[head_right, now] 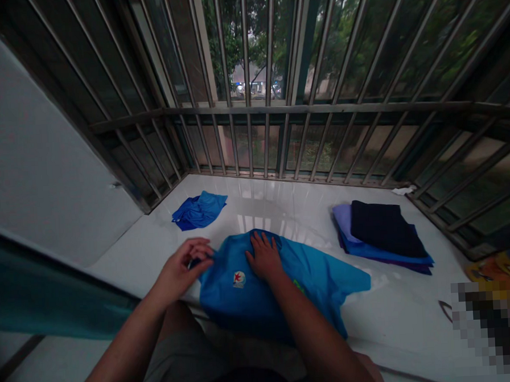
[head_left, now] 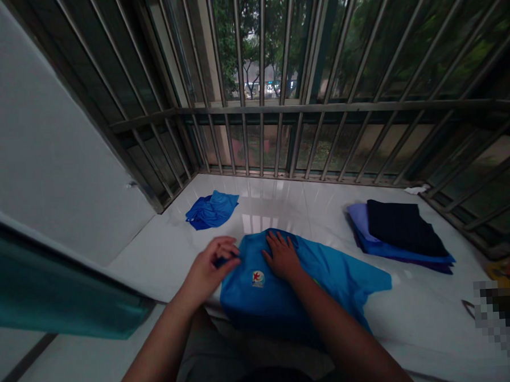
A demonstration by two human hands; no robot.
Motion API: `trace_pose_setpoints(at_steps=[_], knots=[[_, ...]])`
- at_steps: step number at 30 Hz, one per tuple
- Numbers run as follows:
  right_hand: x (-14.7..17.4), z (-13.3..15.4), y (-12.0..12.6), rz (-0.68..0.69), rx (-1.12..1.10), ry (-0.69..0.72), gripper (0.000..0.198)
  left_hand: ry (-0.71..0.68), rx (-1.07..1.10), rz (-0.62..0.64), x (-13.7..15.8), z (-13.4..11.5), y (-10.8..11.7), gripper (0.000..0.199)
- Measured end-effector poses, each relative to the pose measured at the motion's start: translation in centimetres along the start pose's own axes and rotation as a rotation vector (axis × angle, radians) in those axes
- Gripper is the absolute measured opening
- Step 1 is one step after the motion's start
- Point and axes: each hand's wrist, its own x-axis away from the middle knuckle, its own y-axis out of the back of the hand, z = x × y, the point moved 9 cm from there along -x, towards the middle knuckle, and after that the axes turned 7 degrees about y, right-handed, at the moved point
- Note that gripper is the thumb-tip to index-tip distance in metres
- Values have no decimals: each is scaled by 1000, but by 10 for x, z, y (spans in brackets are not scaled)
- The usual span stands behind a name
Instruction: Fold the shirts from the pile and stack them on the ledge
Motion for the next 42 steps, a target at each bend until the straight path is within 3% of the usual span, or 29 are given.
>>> trace_pose_setpoints(at_steps=[1, 2, 4, 6, 9, 11, 13, 16, 21, 24, 34, 42], knots=[[0, 0, 1, -4, -2, 1, 72, -53, -62, 188, 21, -16, -23, 51], [1, 1, 2, -10, -4, 3, 71, -87, -125, 266, 41, -23, -35, 47], [1, 1, 3, -16, -2, 2, 69, -61, -254, 232, 69, -11, -39, 43], [1, 2, 3, -17, 5, 0, 68, 10, -385, 129, 82, 27, -34, 52], [-1, 1, 3, -7, 19, -1, 68, 73, -556, 115, 86, 97, -37, 84], [-3, 0, 3, -2, 24, -1, 68, 69, -624, 130, 82, 129, -41, 85], [-5, 0, 3, -1, 26, 4, 68, 55, -650, 131, 75, 142, -40, 76], [-8, -2, 4, 1, 27, 5, 68, 25, -617, 153, 59, 140, -34, 61], [-12, -5, 2, 17, 25, -5, 68, 20, -426, 357, 37, 135, -33, 19], [-14, -6, 1, 16, 30, -9, 68, 65, -382, 345, 25, 141, -27, 24], [-47, -22, 3, -9, 31, -23, 67, 110, -523, 93, -26, 159, 7, 33], [-90, -29, 4, -12, -14, 37, 65, 220, -591, 31, -35, 175, 11, 31]])
